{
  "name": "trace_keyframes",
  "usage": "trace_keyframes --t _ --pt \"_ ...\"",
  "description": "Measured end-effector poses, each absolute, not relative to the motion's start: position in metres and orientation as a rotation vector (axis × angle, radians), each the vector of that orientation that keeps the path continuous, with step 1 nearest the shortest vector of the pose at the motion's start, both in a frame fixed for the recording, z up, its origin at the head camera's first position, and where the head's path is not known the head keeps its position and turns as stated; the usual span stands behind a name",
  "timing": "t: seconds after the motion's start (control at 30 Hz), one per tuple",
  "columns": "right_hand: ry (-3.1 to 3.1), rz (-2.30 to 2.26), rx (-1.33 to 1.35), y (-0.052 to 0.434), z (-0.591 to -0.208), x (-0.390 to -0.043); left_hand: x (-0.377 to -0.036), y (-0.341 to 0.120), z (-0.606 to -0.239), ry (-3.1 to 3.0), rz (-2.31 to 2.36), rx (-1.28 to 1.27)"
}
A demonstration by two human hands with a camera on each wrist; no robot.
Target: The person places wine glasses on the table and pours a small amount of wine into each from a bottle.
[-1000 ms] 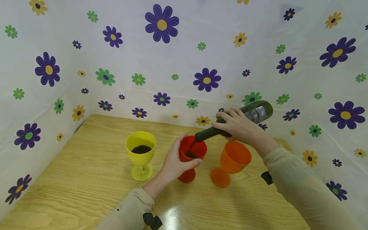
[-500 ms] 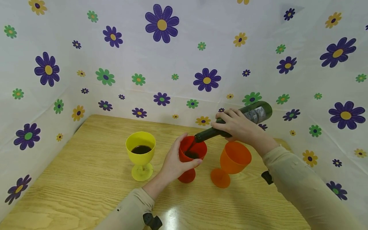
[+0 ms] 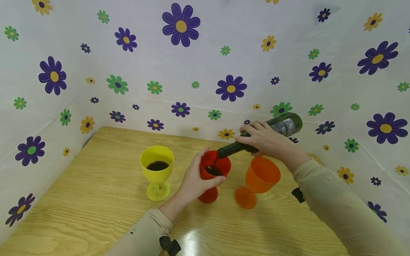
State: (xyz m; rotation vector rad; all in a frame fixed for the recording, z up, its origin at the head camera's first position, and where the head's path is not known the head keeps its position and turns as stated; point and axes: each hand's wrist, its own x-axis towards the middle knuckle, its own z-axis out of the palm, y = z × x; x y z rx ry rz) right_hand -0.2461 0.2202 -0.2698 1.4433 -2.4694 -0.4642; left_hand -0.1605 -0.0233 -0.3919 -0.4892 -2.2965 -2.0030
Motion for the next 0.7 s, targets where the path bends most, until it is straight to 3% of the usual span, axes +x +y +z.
trace_keyframes --t 0.3,0.7 --pt "-2.532 -0.460 1.453 0.219 -0.267 -0.248 -0.160 -0.024 -0.391 -2.295 -2.010 -0.486" --pt "-2.612 -0.399 1.462 0.217 -0.272 -0.253 -0.143 -0.027 -0.361 -2.309 -2.026 -0.481"
